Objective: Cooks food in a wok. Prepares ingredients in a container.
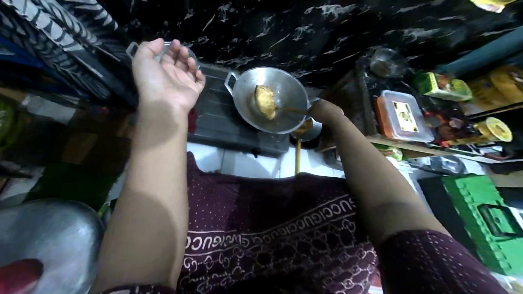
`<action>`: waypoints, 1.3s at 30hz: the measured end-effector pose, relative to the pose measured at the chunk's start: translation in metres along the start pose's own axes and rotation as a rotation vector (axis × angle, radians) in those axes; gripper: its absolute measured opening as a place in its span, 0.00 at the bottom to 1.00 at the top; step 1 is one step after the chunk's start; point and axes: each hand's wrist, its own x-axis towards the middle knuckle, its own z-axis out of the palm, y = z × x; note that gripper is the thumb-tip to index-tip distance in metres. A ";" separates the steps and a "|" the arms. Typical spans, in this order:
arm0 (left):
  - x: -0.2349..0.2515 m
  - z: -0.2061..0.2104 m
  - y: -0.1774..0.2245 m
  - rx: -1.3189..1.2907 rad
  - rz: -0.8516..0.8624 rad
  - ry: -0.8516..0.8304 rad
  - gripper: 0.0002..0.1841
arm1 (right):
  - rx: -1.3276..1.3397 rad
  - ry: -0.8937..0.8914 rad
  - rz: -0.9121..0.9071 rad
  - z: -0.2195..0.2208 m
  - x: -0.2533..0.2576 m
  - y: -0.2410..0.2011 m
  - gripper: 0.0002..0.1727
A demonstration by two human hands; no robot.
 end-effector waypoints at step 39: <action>-0.006 -0.001 0.004 -0.010 -0.049 -0.013 0.15 | -0.387 0.140 -0.111 0.009 -0.092 -0.113 0.10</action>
